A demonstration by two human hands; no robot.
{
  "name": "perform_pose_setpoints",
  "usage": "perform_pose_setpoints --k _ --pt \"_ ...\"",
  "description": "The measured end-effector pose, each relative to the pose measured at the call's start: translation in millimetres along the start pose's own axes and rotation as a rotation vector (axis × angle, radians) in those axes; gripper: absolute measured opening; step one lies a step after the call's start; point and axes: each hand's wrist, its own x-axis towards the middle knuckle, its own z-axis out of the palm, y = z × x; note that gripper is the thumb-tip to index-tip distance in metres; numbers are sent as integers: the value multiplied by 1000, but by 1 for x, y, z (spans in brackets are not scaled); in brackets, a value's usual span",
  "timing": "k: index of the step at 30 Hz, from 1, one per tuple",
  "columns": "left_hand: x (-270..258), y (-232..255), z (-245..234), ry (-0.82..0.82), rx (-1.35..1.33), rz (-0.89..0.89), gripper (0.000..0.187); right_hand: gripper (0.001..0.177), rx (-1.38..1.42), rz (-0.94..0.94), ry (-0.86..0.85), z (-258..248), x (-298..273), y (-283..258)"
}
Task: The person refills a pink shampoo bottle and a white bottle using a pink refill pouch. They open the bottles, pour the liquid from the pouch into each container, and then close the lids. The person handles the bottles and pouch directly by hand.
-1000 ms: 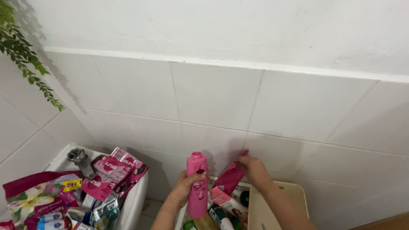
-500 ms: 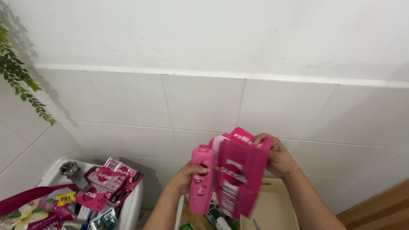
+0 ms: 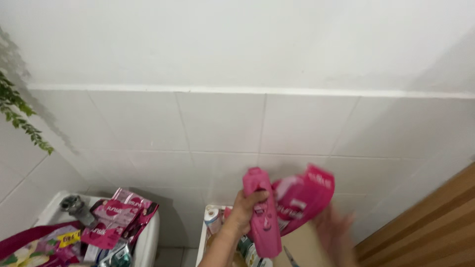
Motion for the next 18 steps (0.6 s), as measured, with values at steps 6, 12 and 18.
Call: perform_pose_setpoints --k 6,12,18 --pt "1 -11 -6 66 248 -35 38 41 -40 -161 321 -94 -22 150" --pt "0 -14 32 -53 337 39 31 60 -262 -191 219 -118 -26 182" --pt "9 0 60 -69 213 -23 27 59 -609 125 70 -132 -10 95"
